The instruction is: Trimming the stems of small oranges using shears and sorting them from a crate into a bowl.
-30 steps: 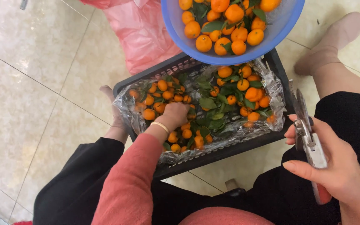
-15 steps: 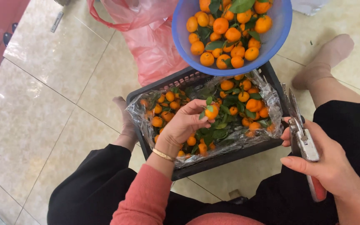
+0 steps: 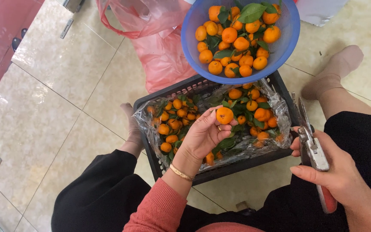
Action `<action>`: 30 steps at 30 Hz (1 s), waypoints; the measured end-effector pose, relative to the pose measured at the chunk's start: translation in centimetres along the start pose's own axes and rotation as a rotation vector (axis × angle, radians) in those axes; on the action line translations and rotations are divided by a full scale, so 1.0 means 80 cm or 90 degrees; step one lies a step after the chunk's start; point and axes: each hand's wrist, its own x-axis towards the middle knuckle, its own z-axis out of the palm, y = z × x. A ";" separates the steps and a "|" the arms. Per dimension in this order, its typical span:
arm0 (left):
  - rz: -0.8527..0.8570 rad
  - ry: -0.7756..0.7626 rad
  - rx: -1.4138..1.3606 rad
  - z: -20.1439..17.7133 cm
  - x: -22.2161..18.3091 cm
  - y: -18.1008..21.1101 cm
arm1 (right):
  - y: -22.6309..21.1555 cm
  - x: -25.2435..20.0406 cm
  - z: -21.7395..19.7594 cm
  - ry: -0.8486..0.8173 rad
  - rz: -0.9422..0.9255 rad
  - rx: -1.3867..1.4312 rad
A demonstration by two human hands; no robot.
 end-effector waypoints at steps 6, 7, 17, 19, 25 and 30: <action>0.038 0.081 0.203 0.013 0.006 -0.011 | 0.007 0.003 -0.006 -0.008 0.001 0.022; 0.077 0.095 0.323 0.019 0.008 -0.014 | 0.008 0.004 -0.006 -0.010 -0.004 0.023; 0.074 0.217 0.626 -0.044 0.051 -0.041 | 0.015 0.008 -0.015 -0.018 -0.012 0.037; 0.020 0.248 0.782 -0.090 0.075 -0.051 | 0.015 0.009 -0.015 -0.018 -0.013 0.037; -0.170 0.194 1.204 -0.251 0.123 -0.134 | 0.012 0.008 -0.010 -0.011 0.007 0.023; -0.300 0.147 1.116 -0.211 0.118 -0.099 | 0.006 0.010 -0.007 -0.010 0.019 -0.029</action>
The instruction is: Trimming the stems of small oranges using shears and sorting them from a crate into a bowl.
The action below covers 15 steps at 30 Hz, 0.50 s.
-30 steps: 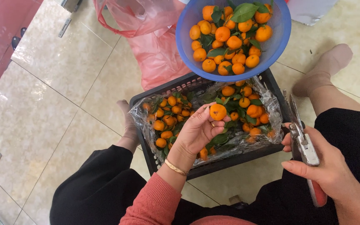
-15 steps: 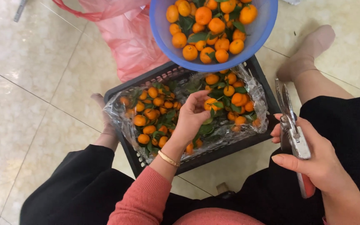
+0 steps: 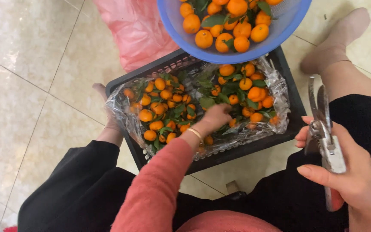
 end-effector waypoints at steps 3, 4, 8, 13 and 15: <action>-0.038 0.084 0.006 -0.070 -0.020 -0.003 | 0.002 0.001 0.000 0.018 0.029 -0.006; -0.045 0.195 0.070 -0.088 -0.014 -0.026 | 0.004 0.002 -0.001 0.010 0.009 -0.017; -0.052 0.207 0.319 -0.126 -0.016 -0.074 | 0.009 0.005 0.001 0.006 -0.001 -0.027; -0.105 0.110 0.310 -0.082 -0.004 -0.043 | -0.002 0.008 0.010 0.020 0.021 -0.056; -0.085 0.158 0.302 -0.078 0.000 -0.024 | -0.001 0.008 0.011 0.029 0.038 -0.067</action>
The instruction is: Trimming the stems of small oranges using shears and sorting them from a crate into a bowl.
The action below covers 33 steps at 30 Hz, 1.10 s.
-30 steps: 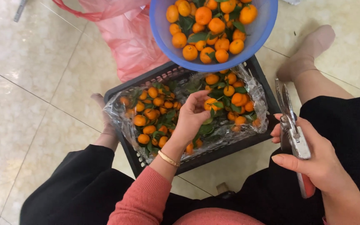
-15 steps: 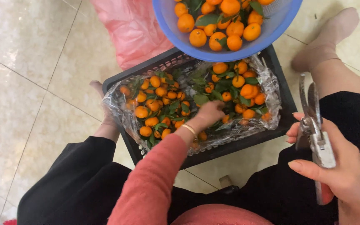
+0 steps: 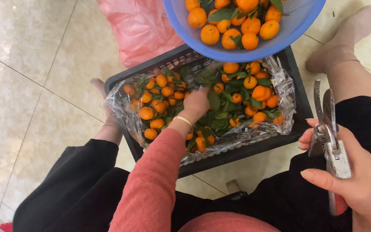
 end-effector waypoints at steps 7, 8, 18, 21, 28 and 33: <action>0.139 -0.112 -0.225 -0.055 0.024 0.007 | 0.002 0.002 -0.002 -0.014 -0.027 -0.027; 0.131 -0.137 -0.343 -0.075 0.017 0.009 | 0.004 0.002 -0.003 -0.015 -0.043 -0.026; 0.162 -0.334 0.210 -0.085 -0.051 -0.037 | 0.023 0.000 -0.004 -0.024 -0.089 0.019; 0.161 -0.353 0.188 -0.071 -0.077 -0.041 | 0.017 -0.001 -0.002 -0.021 -0.082 0.000; 0.223 -0.206 0.225 -0.031 -0.100 -0.072 | 0.005 -0.005 0.001 -0.033 -0.046 0.032; 0.086 -0.258 -0.159 -0.116 -0.132 -0.063 | 0.013 -0.005 -0.002 -0.058 -0.079 0.040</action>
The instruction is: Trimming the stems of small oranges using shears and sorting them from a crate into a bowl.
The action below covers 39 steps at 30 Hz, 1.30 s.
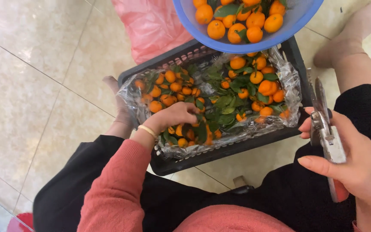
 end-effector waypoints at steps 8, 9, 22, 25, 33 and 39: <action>0.154 0.030 -1.049 0.024 -0.053 -0.021 | 0.005 -0.001 0.005 -0.031 -0.048 0.010; 0.164 0.034 -1.045 0.029 -0.060 -0.007 | 0.000 -0.004 0.009 -0.030 -0.058 0.010; 0.512 -0.096 -1.036 0.052 -0.124 0.147 | -0.044 -0.011 0.060 -0.135 -0.104 0.332; 0.502 -0.118 -1.035 0.055 -0.125 0.166 | -0.048 -0.005 0.066 -0.148 -0.109 0.401; 0.517 -0.160 -1.080 0.076 -0.111 0.176 | -0.057 -0.003 0.065 -0.068 -0.068 0.435; 0.439 -0.116 -1.051 0.104 -0.084 0.168 | -0.047 0.010 0.059 0.002 -0.041 0.541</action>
